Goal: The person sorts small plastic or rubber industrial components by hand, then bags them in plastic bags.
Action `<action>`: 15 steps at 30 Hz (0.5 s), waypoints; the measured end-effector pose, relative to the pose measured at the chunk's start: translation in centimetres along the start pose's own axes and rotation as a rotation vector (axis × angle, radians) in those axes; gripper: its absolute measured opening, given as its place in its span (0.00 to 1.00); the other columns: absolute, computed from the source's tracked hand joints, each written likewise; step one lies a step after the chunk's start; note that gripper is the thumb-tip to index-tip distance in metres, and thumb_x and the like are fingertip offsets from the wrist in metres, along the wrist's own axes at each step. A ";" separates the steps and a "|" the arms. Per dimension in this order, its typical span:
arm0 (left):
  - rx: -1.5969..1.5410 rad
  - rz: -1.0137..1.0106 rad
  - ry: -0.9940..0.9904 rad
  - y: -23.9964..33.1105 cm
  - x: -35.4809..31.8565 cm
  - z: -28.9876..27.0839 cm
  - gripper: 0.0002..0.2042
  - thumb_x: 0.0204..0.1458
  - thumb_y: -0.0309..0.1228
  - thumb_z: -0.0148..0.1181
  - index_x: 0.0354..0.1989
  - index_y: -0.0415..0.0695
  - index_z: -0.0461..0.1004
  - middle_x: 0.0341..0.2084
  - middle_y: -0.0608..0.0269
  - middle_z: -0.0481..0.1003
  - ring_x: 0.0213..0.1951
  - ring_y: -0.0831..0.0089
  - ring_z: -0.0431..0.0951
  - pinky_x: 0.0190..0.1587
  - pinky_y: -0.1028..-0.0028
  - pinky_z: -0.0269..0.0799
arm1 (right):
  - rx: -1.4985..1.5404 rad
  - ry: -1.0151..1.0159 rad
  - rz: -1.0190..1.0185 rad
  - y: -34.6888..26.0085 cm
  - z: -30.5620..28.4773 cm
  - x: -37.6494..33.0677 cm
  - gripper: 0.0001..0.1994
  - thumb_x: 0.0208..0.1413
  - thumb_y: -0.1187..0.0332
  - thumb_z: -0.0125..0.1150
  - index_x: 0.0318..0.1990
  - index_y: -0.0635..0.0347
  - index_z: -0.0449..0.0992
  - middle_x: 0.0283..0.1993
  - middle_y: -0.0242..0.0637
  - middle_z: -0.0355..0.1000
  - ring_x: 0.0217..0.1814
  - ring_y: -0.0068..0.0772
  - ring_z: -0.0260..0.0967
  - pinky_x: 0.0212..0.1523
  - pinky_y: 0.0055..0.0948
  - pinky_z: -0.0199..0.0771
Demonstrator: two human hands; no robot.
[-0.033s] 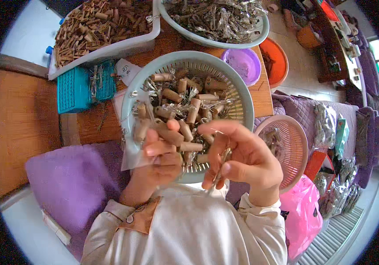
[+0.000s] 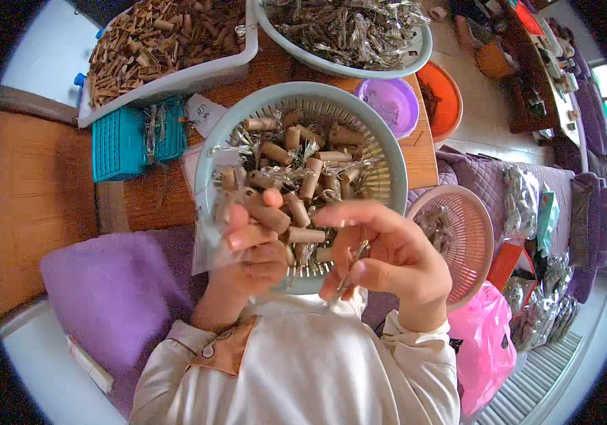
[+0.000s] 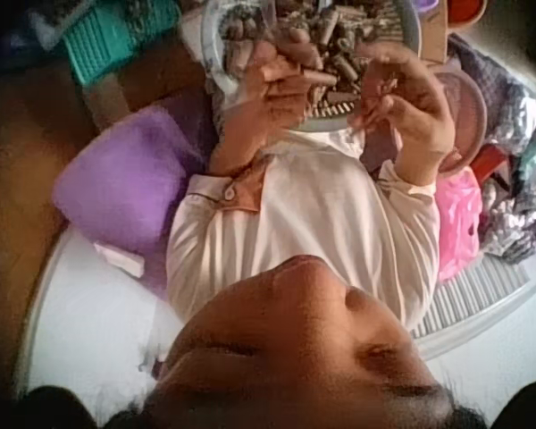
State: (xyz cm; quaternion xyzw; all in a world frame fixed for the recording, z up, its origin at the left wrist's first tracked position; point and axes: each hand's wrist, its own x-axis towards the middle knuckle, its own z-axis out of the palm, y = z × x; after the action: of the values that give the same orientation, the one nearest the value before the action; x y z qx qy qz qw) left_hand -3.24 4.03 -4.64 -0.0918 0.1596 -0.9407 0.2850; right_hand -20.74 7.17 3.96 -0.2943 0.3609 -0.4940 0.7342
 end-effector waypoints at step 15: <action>1.003 0.234 0.162 -0.4 -1.3 1.5 0.19 0.40 0.35 0.62 0.39 0.38 0.66 0.22 0.62 0.70 0.24 0.77 0.73 0.26 0.81 0.68 | -0.539 0.199 -0.365 4.5 0.8 3.0 0.03 0.47 0.80 0.50 0.31 0.67 0.67 0.31 0.37 0.69 0.31 0.20 0.66 0.33 0.16 0.67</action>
State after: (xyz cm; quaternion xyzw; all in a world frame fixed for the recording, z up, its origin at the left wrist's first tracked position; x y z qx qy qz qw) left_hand -2.01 4.75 -3.23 0.1473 -0.2798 -0.8674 0.3842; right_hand -17.04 5.99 0.15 -0.4879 0.4898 -0.5303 0.4908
